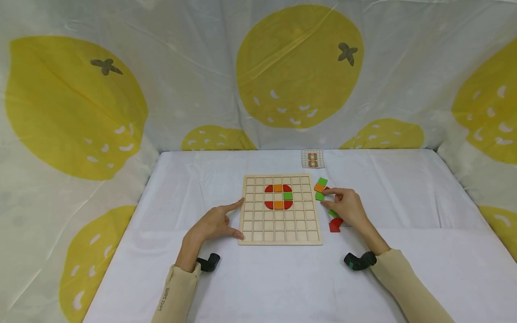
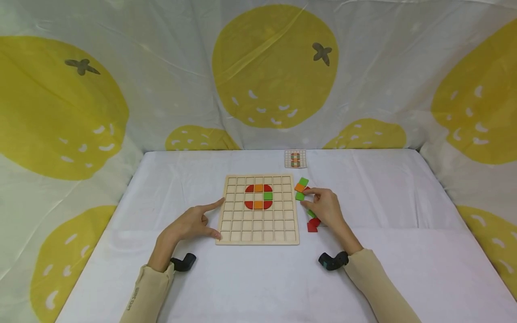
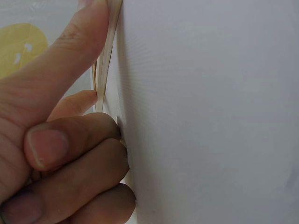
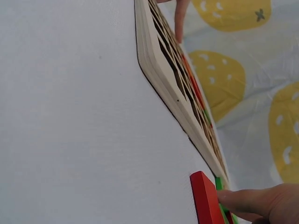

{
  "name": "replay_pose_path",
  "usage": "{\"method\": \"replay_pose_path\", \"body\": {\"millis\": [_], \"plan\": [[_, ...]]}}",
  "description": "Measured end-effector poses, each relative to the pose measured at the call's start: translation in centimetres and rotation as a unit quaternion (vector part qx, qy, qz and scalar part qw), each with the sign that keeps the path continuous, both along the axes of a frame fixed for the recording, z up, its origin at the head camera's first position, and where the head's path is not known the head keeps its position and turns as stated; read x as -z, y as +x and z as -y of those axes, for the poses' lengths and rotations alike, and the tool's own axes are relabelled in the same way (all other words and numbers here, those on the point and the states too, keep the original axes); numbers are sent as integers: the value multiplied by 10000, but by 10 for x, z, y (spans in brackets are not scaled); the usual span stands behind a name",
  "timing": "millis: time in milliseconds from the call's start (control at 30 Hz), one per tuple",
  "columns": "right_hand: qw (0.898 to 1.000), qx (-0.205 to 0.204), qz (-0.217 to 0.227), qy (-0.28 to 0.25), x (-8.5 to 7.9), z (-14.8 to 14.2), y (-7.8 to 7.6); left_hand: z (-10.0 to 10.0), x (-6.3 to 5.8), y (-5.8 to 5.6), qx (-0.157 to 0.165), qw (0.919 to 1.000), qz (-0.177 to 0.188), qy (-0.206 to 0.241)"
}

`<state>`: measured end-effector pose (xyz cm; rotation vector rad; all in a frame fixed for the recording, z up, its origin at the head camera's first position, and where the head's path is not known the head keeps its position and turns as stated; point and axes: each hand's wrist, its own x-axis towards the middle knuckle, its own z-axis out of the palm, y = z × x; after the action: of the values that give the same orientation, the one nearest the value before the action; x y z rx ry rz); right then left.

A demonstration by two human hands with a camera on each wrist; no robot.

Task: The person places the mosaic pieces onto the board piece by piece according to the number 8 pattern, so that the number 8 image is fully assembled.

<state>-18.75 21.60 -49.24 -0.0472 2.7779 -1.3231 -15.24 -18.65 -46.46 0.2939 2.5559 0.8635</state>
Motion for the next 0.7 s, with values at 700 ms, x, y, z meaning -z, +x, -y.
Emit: {"method": "replay_pose_path", "body": {"millis": [700], "plan": [[9998, -19, 171, 96, 0, -7, 6, 0, 2, -2, -13, 10000, 21, -40]]}}
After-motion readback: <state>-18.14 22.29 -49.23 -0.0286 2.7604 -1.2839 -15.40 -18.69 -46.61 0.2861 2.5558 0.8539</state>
